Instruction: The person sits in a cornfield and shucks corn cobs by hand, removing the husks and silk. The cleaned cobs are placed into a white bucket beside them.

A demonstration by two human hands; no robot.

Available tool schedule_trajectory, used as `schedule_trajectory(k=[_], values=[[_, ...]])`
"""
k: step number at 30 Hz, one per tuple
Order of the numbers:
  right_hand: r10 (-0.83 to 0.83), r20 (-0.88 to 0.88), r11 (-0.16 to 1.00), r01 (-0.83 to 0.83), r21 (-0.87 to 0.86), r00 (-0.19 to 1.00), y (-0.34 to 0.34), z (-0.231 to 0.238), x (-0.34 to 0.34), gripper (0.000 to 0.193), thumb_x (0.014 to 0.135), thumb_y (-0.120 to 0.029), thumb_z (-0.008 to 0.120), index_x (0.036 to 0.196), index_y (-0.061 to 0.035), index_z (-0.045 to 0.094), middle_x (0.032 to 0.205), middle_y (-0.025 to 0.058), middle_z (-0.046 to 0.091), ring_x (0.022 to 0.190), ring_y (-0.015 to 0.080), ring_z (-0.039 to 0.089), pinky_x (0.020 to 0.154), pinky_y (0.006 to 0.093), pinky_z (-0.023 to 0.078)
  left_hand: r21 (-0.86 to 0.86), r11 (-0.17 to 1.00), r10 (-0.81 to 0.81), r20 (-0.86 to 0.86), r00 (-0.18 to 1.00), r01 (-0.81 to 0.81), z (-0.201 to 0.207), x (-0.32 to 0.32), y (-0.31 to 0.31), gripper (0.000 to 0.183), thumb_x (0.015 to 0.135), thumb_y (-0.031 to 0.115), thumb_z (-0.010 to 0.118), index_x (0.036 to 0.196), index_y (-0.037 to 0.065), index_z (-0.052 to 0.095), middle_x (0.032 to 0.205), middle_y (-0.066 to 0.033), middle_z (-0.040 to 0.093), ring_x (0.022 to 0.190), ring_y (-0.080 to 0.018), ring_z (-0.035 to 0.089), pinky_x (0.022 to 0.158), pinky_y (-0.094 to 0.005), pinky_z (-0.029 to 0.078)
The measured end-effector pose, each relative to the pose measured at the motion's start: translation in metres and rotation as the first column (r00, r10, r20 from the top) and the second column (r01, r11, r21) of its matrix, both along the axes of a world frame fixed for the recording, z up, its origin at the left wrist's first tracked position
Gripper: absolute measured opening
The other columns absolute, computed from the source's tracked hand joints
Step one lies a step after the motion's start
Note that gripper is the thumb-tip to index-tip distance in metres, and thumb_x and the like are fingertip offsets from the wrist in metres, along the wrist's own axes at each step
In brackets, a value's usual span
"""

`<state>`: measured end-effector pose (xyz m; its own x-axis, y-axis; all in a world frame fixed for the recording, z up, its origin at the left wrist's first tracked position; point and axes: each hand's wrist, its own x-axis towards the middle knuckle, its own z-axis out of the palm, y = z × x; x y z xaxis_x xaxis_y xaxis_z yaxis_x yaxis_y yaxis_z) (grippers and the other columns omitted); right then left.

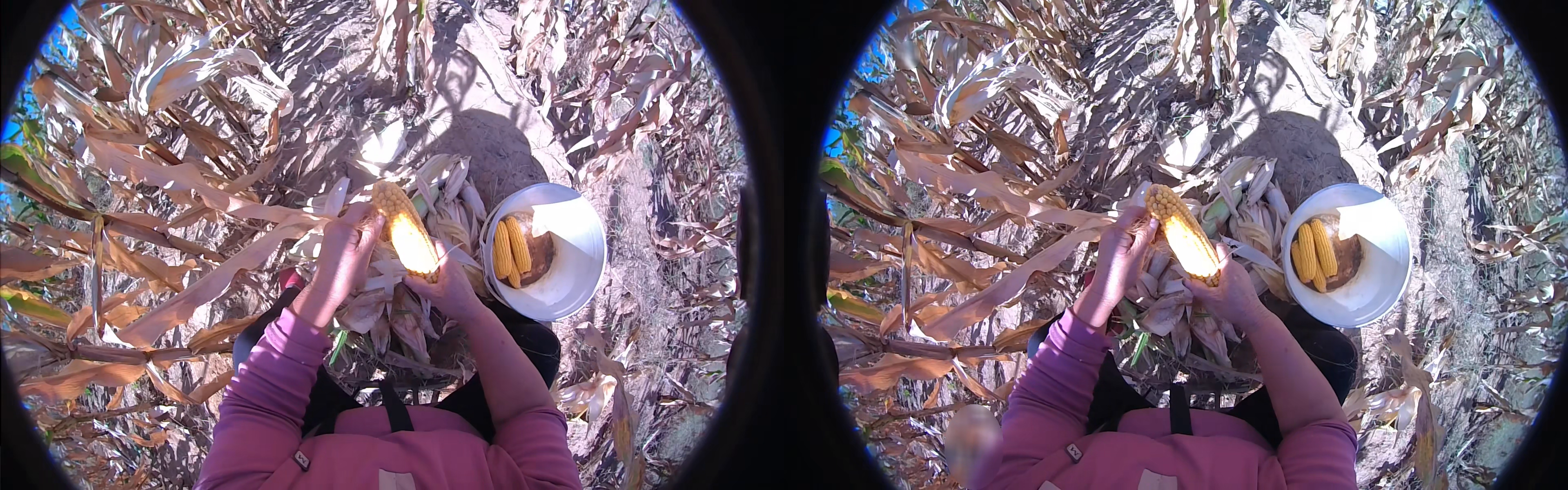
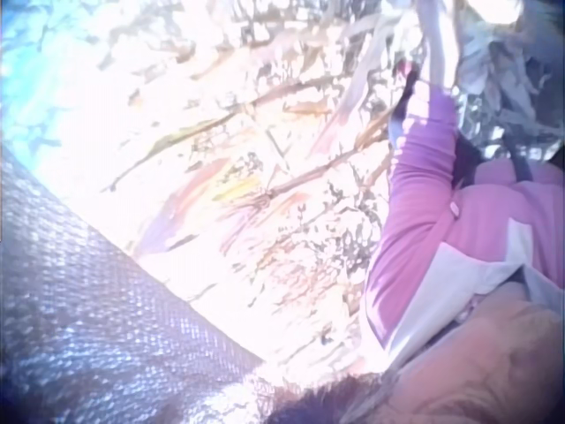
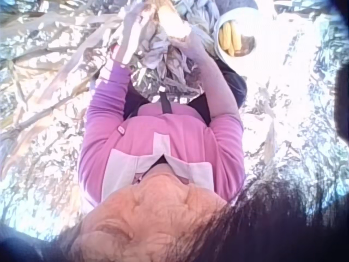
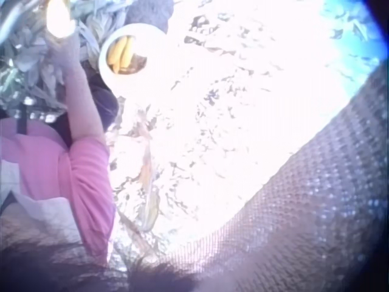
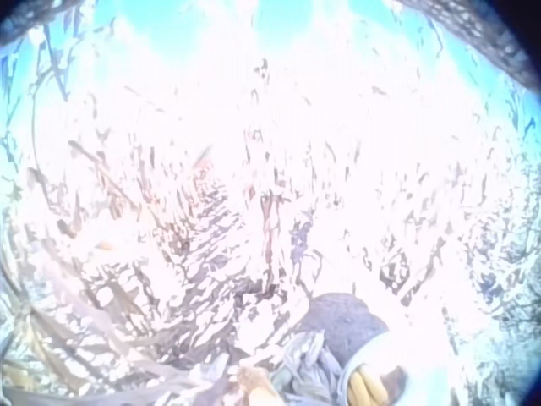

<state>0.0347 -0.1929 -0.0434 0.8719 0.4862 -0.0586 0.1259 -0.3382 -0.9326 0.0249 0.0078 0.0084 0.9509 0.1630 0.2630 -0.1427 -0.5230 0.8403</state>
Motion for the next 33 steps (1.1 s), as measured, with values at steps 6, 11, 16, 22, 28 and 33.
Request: schedule_trajectory(k=[6,11,16,22,28,33], values=[[-0.050,0.096,0.984,0.065,-0.165,0.994,-0.007,0.008,0.000,0.075,0.075,-0.033,0.074,0.128,0.0063,0.039,0.113,0.0264,0.057,0.106,0.0371,0.057,0.092,0.0411,0.044,-0.199,0.978,-0.083,-0.088,0.993,0.064,-0.016,0.003,0.005,0.018,0.095,0.018,0.053,0.096,0.001,0.057,0.069,-0.0132,0.061,0.064,-0.0202,0.060,0.058,-0.0345,0.045],[-0.035,0.105,0.996,0.044,-0.078,0.994,-0.009,0.019,0.001,0.072,0.076,-0.032,0.074,0.130,0.0007,0.040,0.112,0.0224,0.058,0.106,0.0349,0.057,0.091,0.0401,0.043,-0.341,0.934,-0.153,-0.127,0.980,0.101,-0.013,0.005,0.004,0.019,0.097,0.018,0.049,0.094,0.001,0.056,0.069,-0.0092,0.059,0.066,-0.0147,0.057,0.059,-0.0309,0.044],[-0.044,0.128,0.995,0.055,-0.083,0.991,-0.011,0.017,0.000,0.070,0.076,-0.031,0.074,0.130,0.0007,0.040,0.112,0.0214,0.058,0.106,0.0337,0.057,0.091,0.0398,0.043,-0.153,0.983,-0.109,-0.051,0.993,0.100,-0.017,0.004,0.005,0.018,0.095,0.017,0.050,0.096,0.001,0.058,0.073,-0.0113,0.061,0.067,-0.0181,0.059,0.061,-0.0309,0.045],[0.017,-0.026,0.996,-0.015,0.083,1.000,-0.010,0.007,-0.003,0.067,0.079,-0.028,0.072,0.128,0.0029,0.040,0.113,0.0183,0.059,0.105,0.0272,0.058,0.092,0.0366,0.044,-0.119,0.993,-0.017,-0.225,0.974,-0.010,-0.007,0.006,0.004,0.019,0.088,0.017,0.057,0.096,0.000,0.059,0.075,-0.0132,0.063,0.069,-0.0221,0.062,0.063,-0.0321,0.048],[-0.012,-0.338,0.952,0.114,0.284,0.941,-0.010,0.014,-0.004,0.056,0.084,-0.025,0.067,0.127,0.0010,0.042,0.110,0.0111,0.059,0.102,0.0174,0.057,0.088,0.0311,0.046,-0.169,0.964,-0.227,-0.114,0.967,0.206,-0.053,-0.001,0.017,0.016,0.084,0.015,0.058,0.093,0.002,0.060,0.070,-0.0160,0.062,0.065,-0.0273,0.063,0.059,-0.0356,0.047],[0.126,-0.569,0.796,0.259,0.547,0.813,-0.036,0.011,0.006,0.042,0.089,-0.023,0.059,0.123,-0.0007,0.045,0.097,0.0070,0.061,0.082,0.0134,0.063,0.071,0.0256,0.051,0.224,0.601,-0.523,-0.616,0.589,0.767,-0.037,-0.016,-0.018,0.014,0.081,0.013,0.058,0.093,0.006,0.061,0.078,-0.0148,0.063,0.077,-0.0338,0.063,0.068,-0.0421,0.048]])
